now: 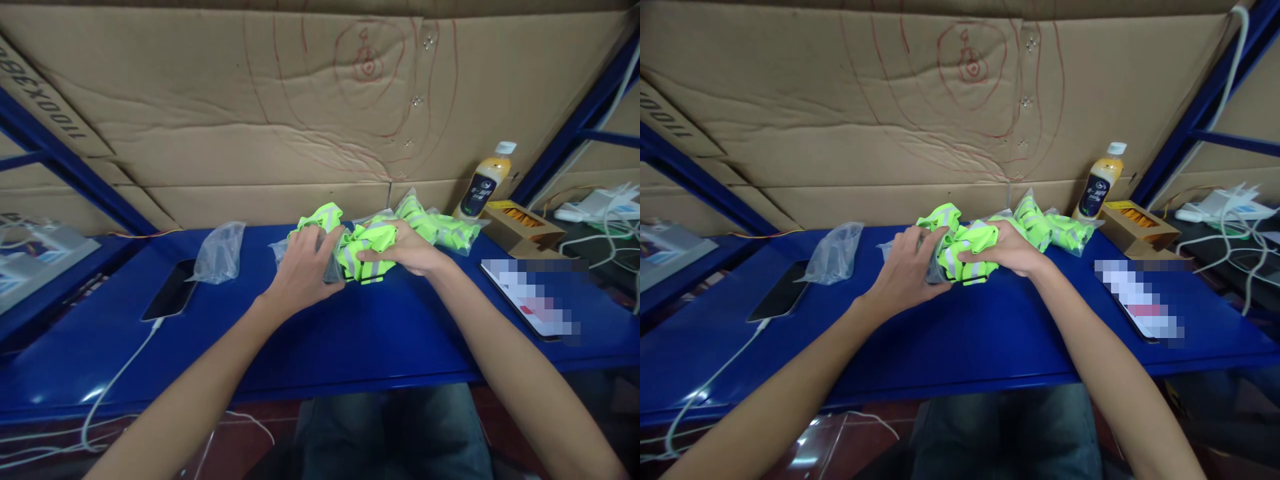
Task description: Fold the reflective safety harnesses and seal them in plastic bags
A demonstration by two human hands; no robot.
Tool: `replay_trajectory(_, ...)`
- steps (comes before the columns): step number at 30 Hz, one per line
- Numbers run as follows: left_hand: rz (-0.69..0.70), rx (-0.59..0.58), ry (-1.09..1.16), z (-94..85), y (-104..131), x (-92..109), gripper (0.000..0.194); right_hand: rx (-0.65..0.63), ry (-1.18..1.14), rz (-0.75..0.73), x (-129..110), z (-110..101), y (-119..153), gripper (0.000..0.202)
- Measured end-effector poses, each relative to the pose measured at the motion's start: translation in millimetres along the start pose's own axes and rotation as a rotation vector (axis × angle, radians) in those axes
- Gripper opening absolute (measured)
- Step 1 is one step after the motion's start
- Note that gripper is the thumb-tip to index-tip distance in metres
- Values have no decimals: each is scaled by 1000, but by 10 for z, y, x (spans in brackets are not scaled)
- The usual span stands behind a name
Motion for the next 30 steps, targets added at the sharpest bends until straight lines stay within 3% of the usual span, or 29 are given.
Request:
replay_trajectory(7, -35, 18, -19, -57, 34, -59, 92, 256, 173, -216, -179, 34, 18, 66)
replay_trajectory(13, 49, 34, -87, -57, 37, 43, 88, 281, 281, -247, -170, 101, 47, 56)
replay_trajectory(17, 82, 15, -22, 14, 31, 79, 86, 256, 169, -191, -84, 182, 22, 45)
replay_trajectory(22, 69, 42, 67, 112, 78, 48, 83, 210, -48, -3, 78, 243, 3, 45)
replay_trajectory(30, 134, 5, 127, 49, 116, 93, 100, 136, -83, 98, 117, 191, 24, 42)
Point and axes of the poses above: each hand's wrist, its own y-axis away from the middle knuckle, its own z-axis out of the palm, x = y × z, the point moved 8 cm from there along -y, towards the middle knuckle, and after that the axes turned 10 degrees about z, right-handed, at the moved point
